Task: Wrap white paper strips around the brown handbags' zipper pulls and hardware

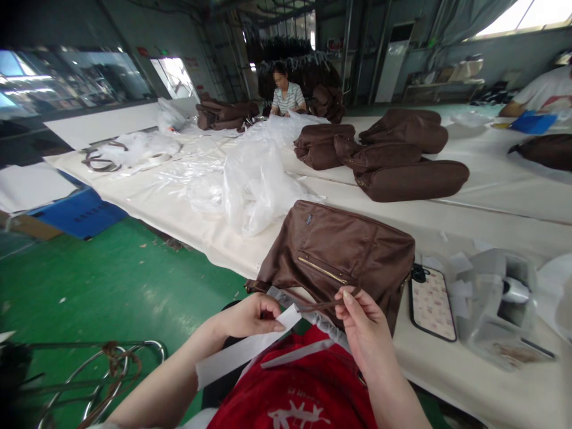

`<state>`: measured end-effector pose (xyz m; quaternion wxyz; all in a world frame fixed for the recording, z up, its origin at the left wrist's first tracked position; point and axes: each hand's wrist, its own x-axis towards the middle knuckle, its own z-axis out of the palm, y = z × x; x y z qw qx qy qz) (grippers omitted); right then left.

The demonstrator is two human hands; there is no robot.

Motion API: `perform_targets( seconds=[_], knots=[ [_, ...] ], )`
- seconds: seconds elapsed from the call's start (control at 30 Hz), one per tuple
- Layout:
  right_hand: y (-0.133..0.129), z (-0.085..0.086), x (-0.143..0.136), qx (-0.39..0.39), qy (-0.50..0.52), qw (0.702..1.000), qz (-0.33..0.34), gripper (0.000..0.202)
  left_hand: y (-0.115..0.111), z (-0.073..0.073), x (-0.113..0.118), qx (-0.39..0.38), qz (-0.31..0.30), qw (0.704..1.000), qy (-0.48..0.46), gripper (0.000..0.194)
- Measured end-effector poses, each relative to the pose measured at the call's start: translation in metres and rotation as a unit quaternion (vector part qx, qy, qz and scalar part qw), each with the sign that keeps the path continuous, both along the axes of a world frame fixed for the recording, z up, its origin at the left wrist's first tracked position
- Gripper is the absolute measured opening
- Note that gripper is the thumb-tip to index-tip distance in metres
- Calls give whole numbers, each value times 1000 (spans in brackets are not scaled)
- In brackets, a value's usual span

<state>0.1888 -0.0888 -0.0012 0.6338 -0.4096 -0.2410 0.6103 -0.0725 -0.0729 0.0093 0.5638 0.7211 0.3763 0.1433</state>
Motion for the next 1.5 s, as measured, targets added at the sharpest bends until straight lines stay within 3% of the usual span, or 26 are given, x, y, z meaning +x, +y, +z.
perform_targets(
  seconds=[0.17, 0.27, 0.47, 0.63, 0.83, 0.97, 1.03, 1.27, 1.37, 1.5],
  knots=[
    [-4, 1, 0, -8, 2, 999, 33, 18, 2, -7, 1, -35, 21, 999, -4, 44],
    [-4, 2, 1, -15, 5, 999, 40, 18, 4, -8, 1, -12, 21, 1000, -11, 44],
    [-3, -1, -1, -35, -2, 997, 65, 16, 7, 3, 8, 71, 11, 997, -13, 37],
    [-6, -11, -17, -46, -97, 987, 122, 26, 8, 9, 28, 46, 31, 998, -40, 38],
    [-4, -14, -8, -38, -332, 924, 187, 47, 8, 6, 40, 19, 72, 997, -26, 38],
    [1, -12, 18, -28, -495, 865, 84, 40, 14, 8, 44, 23, 66, 997, 19, 37],
    [3, -15, 25, 9, -522, 852, 33, 35, 17, 10, 48, 30, 62, 997, 31, 38],
    [10, -25, 15, 143, -513, 843, 77, 21, 25, 5, 69, 52, 103, 989, 93, 40],
    [10, -29, 14, 125, -493, 857, 80, 25, 29, 4, 76, 63, 124, 983, 117, 41],
    [12, -40, 21, 48, -435, 898, 42, 43, 36, 5, 86, 95, 145, 972, 158, 40]
  ],
)
